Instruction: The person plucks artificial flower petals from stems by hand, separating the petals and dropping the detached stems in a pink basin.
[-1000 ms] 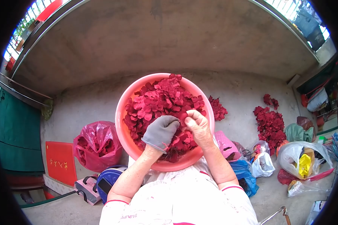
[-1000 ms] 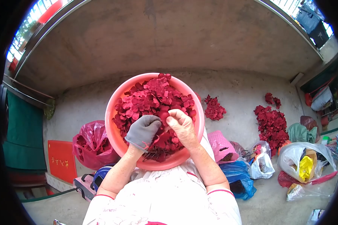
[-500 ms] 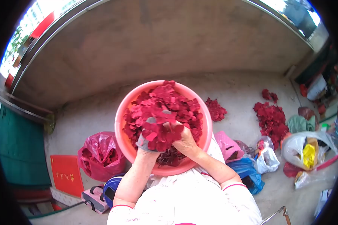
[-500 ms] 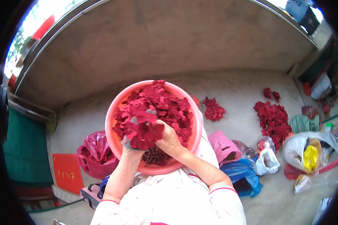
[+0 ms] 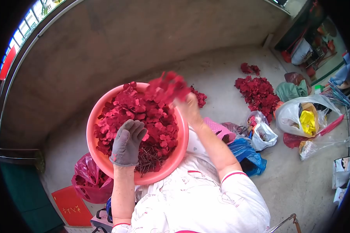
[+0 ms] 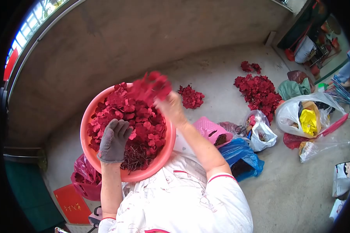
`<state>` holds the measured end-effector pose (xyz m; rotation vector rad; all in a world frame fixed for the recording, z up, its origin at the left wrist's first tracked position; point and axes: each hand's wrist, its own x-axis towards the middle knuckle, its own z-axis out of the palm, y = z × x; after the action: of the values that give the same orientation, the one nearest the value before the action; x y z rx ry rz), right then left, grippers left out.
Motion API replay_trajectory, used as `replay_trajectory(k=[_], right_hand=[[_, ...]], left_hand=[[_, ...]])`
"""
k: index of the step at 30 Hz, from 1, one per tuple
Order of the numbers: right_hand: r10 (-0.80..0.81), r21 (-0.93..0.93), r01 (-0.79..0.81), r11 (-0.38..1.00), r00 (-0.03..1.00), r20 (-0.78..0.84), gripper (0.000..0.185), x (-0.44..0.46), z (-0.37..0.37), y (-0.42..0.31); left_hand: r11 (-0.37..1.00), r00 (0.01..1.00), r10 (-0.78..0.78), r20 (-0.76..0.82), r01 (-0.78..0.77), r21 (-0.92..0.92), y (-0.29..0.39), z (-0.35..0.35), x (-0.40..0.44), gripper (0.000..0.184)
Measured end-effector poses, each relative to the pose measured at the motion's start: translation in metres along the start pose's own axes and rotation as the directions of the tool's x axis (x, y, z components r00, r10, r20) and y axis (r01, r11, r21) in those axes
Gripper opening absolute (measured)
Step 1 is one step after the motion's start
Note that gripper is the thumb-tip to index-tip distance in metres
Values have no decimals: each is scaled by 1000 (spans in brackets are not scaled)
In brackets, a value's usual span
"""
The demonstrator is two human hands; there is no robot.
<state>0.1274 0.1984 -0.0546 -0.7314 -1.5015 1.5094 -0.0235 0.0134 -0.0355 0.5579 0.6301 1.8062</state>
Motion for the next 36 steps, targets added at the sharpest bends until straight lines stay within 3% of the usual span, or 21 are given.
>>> replay_trajectory(k=[1,2,6,8,11,15,18,20,23,26,31,36], right_hand=[[-34,-51,31,998,998,-54,12,14,-19,5],[83,-39,-88,995,990,-116,18,25,-36,15],[301,55,-303,951,877,-375,33,42,-116,93],[311,-60,-370,927,847,-431,48,29,-133,104],[236,-60,-268,962,918,-319,39,5,-123,87],[137,-102,-134,986,990,30,24,-31,-61,11],[152,-141,-101,985,890,429,18,-59,-20,-28],[139,-324,67,944,808,572,11,-69,7,-47],[2,-449,481,753,681,732,11,-78,28,-42],[161,-522,490,698,603,781,14,-88,37,-43],[150,-523,533,665,591,793,13,-95,41,-26],[140,-536,491,687,634,760,12,-94,41,-29]], left_hand=[[999,1000,-1,22,1,-33,0,-2,0,37],[998,999,1,38,1,-64,1,-3,0,36],[986,999,23,38,-16,-167,5,-4,-1,32],[981,999,33,14,-30,-193,9,-1,0,30],[970,998,58,-10,-59,-237,13,-1,-1,29],[959,998,59,-37,-67,-275,17,-2,-1,24],[968,999,32,14,-28,-248,17,0,-1,23],[985,1000,6,-3,-7,-174,17,2,-3,23],[989,1000,-19,-21,16,-147,15,0,-5,24],[994,999,-48,-22,46,-100,17,4,-7,25],[981,986,-164,-29,166,97,22,13,-8,25],[987,980,-109,-163,127,101,26,7,-19,25]])
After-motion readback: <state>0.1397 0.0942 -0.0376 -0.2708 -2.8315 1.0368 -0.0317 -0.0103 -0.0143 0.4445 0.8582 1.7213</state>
